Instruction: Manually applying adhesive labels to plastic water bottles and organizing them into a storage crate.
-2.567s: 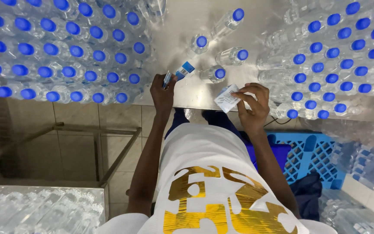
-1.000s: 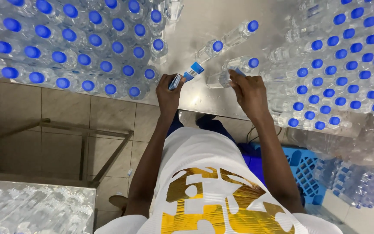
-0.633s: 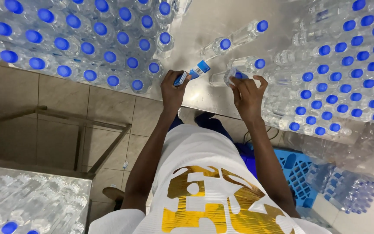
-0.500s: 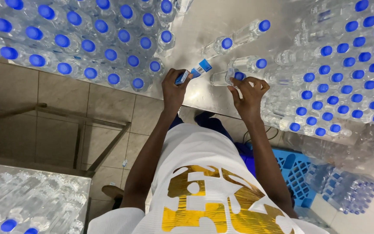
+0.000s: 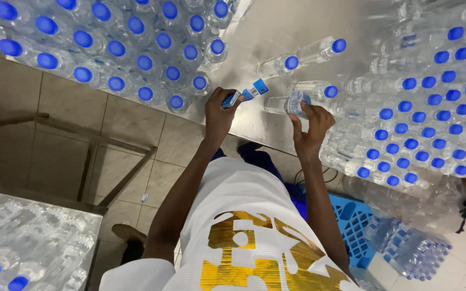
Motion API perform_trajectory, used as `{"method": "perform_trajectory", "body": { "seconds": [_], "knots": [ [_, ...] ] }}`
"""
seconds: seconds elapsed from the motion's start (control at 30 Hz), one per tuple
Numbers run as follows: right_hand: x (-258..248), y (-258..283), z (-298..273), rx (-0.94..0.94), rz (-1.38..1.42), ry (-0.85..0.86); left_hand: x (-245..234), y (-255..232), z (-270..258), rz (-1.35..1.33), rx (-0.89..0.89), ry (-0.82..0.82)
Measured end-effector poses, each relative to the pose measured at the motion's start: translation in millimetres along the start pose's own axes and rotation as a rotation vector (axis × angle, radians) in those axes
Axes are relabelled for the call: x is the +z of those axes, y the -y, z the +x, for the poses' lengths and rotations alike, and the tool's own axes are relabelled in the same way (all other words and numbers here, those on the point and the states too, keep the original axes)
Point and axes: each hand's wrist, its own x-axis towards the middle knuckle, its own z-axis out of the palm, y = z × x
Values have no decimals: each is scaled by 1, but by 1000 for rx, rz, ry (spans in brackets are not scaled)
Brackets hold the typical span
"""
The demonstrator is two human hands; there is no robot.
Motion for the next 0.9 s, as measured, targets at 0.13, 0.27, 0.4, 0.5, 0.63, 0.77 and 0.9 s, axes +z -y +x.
{"method": "perform_trajectory", "body": {
  "seconds": [0.13,0.27,0.4,0.5,0.63,0.77,0.9],
  "knots": [
    [7,-9,1,-24,81,-52,1,2,1,-4,-16,14],
    [-3,19,22,65,142,-52,3,2,-1,3,-37,30],
    [0,26,26,158,183,-69,5,9,1,31,-58,47],
    [1,27,25,212,139,-55,2,14,0,17,-40,22],
    [9,24,21,240,151,3,-2,20,-2,35,-36,3],
    [6,28,18,293,206,23,-3,21,-9,21,-30,-6],
    [16,19,11,368,315,-32,-4,25,-12,12,-54,-15]
  ]
}}
